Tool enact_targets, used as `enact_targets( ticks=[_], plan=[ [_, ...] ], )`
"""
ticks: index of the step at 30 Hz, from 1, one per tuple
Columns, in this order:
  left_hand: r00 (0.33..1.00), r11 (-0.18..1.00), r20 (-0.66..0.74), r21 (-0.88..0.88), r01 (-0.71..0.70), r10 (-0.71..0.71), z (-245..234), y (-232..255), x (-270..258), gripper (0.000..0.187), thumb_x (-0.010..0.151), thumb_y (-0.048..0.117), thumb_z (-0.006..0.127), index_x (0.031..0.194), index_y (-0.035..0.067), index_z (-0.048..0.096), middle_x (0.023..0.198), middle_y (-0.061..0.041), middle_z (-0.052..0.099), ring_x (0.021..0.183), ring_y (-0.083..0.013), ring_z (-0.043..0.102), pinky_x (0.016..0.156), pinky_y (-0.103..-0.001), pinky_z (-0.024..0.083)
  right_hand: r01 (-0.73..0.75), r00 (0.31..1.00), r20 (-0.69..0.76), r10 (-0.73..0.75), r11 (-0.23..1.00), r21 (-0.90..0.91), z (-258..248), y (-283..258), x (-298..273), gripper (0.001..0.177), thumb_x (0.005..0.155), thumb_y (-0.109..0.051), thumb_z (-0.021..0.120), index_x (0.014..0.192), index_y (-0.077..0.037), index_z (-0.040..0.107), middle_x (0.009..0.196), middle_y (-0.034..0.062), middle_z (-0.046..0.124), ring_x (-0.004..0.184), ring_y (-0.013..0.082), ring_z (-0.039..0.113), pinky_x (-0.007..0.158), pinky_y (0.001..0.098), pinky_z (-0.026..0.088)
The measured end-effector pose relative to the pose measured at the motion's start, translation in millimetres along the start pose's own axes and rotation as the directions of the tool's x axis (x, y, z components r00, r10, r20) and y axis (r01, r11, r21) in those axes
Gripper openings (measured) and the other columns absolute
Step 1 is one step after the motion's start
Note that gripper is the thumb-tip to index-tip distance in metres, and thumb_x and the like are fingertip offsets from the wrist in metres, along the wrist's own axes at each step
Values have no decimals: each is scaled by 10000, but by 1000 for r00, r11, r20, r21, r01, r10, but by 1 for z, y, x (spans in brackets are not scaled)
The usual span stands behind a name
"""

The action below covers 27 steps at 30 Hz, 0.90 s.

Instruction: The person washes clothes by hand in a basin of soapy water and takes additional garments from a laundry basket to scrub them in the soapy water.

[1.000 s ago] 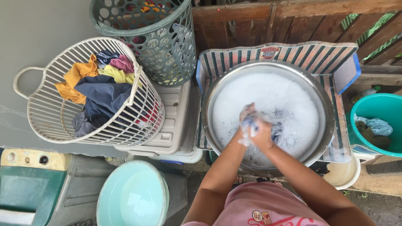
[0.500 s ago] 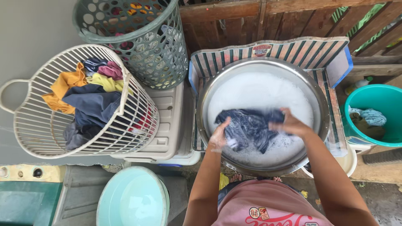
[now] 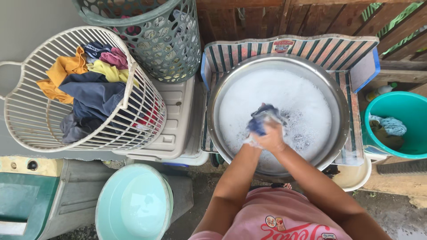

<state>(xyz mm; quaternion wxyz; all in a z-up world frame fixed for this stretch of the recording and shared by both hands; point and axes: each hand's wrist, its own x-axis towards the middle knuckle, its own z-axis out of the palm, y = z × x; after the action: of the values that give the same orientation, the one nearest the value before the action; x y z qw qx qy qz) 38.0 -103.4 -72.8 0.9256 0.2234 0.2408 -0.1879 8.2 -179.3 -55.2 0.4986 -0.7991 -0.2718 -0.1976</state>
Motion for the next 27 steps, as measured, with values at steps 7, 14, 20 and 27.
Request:
enact_targets(
  ticks=[7, 14, 20, 27],
  plan=[
    [974, 983, 136, 13, -183, 180, -52, -18, 41, 523, 992, 378, 736, 1383, 58, 601, 1271, -78, 623, 1090, -185, 620, 871, -330, 551, -198, 946, -244, 214, 976, 89, 2, 22, -15, 160, 946, -195, 693, 920, -37, 685, 787, 91, 704, 625, 215, 670, 579, 319, 548],
    [976, 935, 176, 308, -177, 127, -22, 20, -33, 722, 843, 426, 848, 1379, -1, 621, 1465, -150, 597, 1313, -226, 569, 1053, -371, 481, -553, 826, -191, 530, 827, -97, -57, 46, 13, 384, 1028, -296, 647, 1166, 59, 599, 1132, 222, 643, 887, 343, 678, 795, 473, 579],
    [978, 576, 178, 791, -205, 104, 35, 66, -86, 939, 692, 443, 915, 1424, 53, 473, 1444, -223, 585, 1368, -325, 525, 1145, -432, 420, -411, 815, 358, 454, 891, -195, -64, -17, 63, 672, 1015, -494, 532, 1496, -27, 486, 1653, 130, 261, 1445, 383, 359, 1198, 549, 314],
    [962, 841, 168, 469, -269, 214, 89, 78, -112, 777, 871, 403, 814, 1466, 7, 509, 1453, -121, 583, 1361, -243, 535, 1135, -371, 428, 145, 984, -113, -136, 986, 79, -35, -64, 47, 937, 1007, -594, 512, 1665, -32, 152, 1742, 209, 133, 1640, 332, 150, 1338, 515, 181]
  ],
)
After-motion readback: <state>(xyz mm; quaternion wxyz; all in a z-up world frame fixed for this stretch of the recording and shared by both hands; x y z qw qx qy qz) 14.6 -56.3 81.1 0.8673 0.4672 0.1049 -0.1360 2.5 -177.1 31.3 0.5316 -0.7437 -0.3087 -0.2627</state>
